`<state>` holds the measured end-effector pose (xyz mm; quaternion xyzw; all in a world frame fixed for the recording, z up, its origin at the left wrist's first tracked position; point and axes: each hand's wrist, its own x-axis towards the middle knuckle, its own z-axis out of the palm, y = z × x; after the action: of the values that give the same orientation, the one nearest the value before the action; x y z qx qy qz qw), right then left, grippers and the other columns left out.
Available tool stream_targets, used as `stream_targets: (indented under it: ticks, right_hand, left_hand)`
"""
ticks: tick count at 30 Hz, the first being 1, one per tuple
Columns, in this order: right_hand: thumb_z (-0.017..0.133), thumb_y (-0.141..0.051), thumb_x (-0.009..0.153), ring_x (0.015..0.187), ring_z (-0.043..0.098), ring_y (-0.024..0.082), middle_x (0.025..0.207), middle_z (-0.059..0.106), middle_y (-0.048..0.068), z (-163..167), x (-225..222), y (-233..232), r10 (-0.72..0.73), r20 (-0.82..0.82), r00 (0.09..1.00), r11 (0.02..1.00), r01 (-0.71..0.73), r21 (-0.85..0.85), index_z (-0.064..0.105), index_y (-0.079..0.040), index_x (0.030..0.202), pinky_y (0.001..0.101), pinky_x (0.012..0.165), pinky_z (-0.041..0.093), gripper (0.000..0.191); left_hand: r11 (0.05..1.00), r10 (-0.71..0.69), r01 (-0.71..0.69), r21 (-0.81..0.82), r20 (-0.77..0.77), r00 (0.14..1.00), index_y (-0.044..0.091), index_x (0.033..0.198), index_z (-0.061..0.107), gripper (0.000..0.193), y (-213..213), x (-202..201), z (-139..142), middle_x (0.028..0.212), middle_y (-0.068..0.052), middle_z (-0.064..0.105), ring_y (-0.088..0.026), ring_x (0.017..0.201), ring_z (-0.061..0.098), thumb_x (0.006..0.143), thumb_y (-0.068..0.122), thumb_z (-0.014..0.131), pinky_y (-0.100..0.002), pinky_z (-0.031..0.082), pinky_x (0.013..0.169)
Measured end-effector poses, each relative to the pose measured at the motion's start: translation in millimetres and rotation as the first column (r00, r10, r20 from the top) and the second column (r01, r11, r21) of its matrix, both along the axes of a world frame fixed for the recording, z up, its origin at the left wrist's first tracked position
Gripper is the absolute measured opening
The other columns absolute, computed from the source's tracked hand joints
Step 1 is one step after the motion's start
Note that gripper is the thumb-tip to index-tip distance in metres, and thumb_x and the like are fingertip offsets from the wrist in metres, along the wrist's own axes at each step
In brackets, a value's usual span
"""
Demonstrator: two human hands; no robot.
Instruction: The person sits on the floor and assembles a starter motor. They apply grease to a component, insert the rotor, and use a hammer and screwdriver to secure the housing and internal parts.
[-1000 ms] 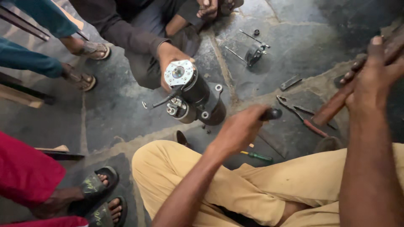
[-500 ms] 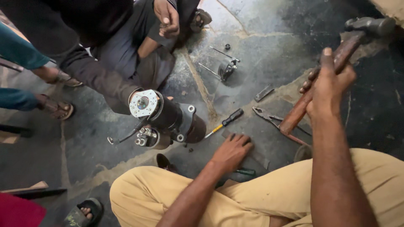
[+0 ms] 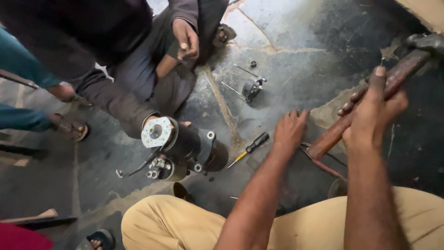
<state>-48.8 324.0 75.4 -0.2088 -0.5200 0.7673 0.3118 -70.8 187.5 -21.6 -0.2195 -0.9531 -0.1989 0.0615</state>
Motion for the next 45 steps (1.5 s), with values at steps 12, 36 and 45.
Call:
stream_targets:
  ticks: [12,36,45]
  right_hand:
    - [0.063,-0.031,0.115,0.055,0.055,0.018,0.075,0.053,0.005,-8,-4,7,0.055,-0.075,0.996,0.998,-0.053,0.034,0.052,-0.005,0.112,0.0363,0.048,0.049,0.029]
    - [0.065,-0.036,0.115,0.059,0.056,0.012,0.080,0.054,0.001,0,16,7,-0.006,-0.071,0.997,0.998,0.010,0.056,0.056,0.001,0.119,0.0292,0.047,0.047,0.038]
    - [0.064,-0.030,0.113,0.072,0.061,0.011,0.093,0.058,0.000,-14,11,13,0.005,-0.128,0.992,0.994,0.009,0.109,0.056,0.003,0.127,0.0277,0.059,0.054,0.037]
  left_hand:
    - [0.961,-0.127,0.125,0.246,-0.007,0.992,0.010,0.124,0.057,0.032,-67,34,5,0.115,-0.017,0.064,-0.039,0.110,0.063,0.092,0.011,0.060,-0.049,0.051,0.091]
    - [0.948,-0.315,0.318,-0.030,0.080,0.946,0.010,0.125,0.061,0.045,-138,125,-12,0.129,-0.021,0.055,-0.039,0.122,0.054,0.081,0.013,0.066,-0.049,0.046,0.100]
    - [0.987,0.159,-0.156,-0.031,0.119,0.980,0.006,0.129,0.057,0.046,-156,87,-32,0.132,-0.017,0.058,-0.038,0.124,0.056,0.089,0.021,0.074,-0.050,0.045,0.101]
